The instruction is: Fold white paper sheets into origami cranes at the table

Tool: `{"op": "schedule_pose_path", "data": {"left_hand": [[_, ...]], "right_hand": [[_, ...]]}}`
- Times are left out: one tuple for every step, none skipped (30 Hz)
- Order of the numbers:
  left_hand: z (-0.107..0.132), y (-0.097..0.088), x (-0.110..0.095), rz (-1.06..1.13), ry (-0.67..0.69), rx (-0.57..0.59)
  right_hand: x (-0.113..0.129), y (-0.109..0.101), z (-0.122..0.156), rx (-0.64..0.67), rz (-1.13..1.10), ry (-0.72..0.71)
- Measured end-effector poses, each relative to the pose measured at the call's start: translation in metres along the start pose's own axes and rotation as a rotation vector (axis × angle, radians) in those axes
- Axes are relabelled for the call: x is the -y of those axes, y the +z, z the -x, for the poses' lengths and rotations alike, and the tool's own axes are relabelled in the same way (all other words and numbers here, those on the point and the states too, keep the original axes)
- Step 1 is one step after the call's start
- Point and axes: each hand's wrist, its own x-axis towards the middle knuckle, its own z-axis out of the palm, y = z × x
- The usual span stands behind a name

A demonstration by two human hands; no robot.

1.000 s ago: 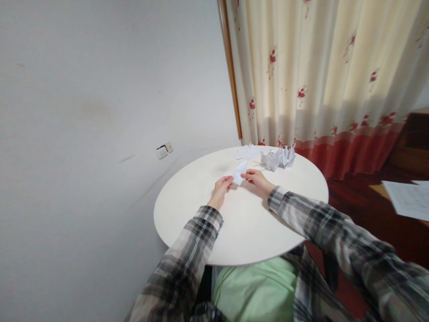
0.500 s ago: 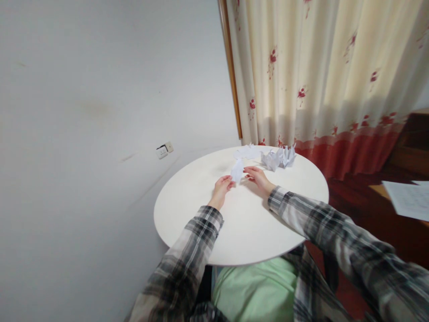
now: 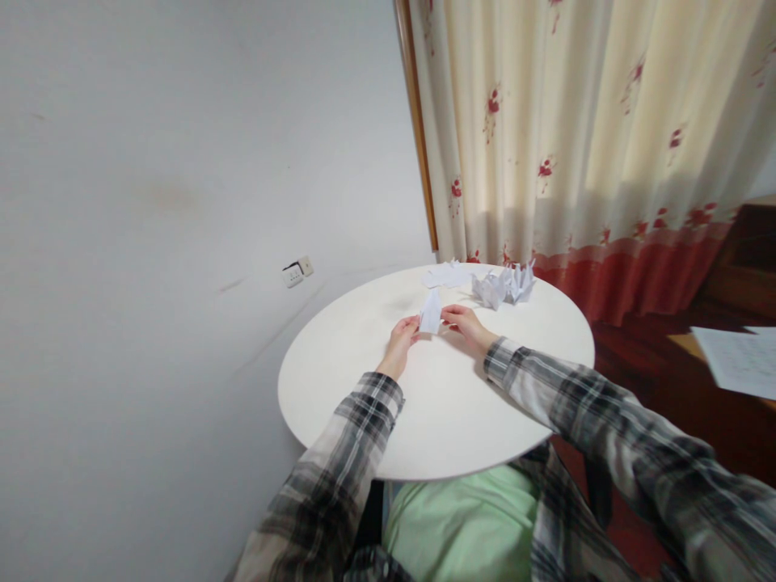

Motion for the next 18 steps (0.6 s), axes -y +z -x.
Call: {"op": "schedule_pose_path", "data": {"left_hand": [[0.0, 0.0, -0.0004, 0.002, 0.02, -0.01], [0.0, -0.0001, -0.0006, -0.004, 0.034, -0.02], [-0.0001, -0.0003, -0.0008, -0.016, 0.043, -0.026], [-0.0003, -0.0005, -0.0008, -0.029, 0.047, -0.026], [-0.0006, -0.0007, -0.0006, -0.038, 0.046, -0.022], [-0.001, -0.0009, -0.0003, -0.041, 0.044, -0.014], [-0.0015, -0.0011, 0.0002, -0.037, 0.044, -0.005], [-0.002, -0.0011, 0.0008, -0.029, 0.044, 0.0], [-0.0026, -0.0012, 0.0014, -0.021, 0.045, 0.001], [-0.0032, -0.0011, 0.0021, -0.015, 0.047, -0.001], [-0.0038, -0.0011, 0.0027, -0.011, 0.048, -0.003], [-0.0043, -0.0011, 0.0033, -0.01, 0.048, -0.003], [-0.0049, -0.0011, 0.0039, -0.01, 0.047, -0.002], [-0.0053, -0.0011, 0.0045, -0.01, 0.045, -0.001], [-0.0057, -0.0012, 0.005, -0.009, 0.044, -0.001], [-0.0061, -0.0013, 0.0055, -0.009, 0.044, -0.001], [-0.0064, -0.0015, 0.0059, -0.011, 0.048, -0.004], [-0.0066, -0.0017, 0.0063, -0.015, 0.053, -0.009]], "right_hand": [[0.0005, 0.0003, 0.0009, 0.0, 0.002, -0.001], [0.0011, 0.0007, 0.0018, 0.006, 0.005, 0.0], [0.0015, 0.001, 0.0027, 0.016, 0.007, 0.002], [0.0017, 0.0013, 0.0034, 0.032, 0.009, 0.005], [0.0018, 0.0015, 0.0039, 0.049, 0.011, 0.008], [0.0016, 0.0016, 0.0041, 0.066, 0.012, 0.012], [0.0012, 0.0016, 0.0041, 0.079, 0.015, 0.015], [0.0008, 0.0015, 0.0038, 0.087, 0.02, 0.018], [0.0003, 0.0014, 0.0034, 0.09, 0.027, 0.019], [-0.0002, 0.0014, 0.003, 0.091, 0.035, 0.019], [-0.0007, 0.0014, 0.0025, 0.091, 0.043, 0.019], [-0.0011, 0.0014, 0.0021, 0.093, 0.049, 0.017], [-0.0015, 0.0015, 0.0018, 0.099, 0.053, 0.014], [-0.0019, 0.0017, 0.0016, 0.108, 0.053, 0.01], [-0.0021, 0.0019, 0.0015, 0.121, 0.052, 0.006], [-0.0023, 0.0021, 0.0014, 0.135, 0.049, 0.003], [-0.0024, 0.0024, 0.0014, 0.147, 0.045, -0.001], [-0.0023, 0.0026, 0.0015, 0.153, 0.042, -0.004]]}}
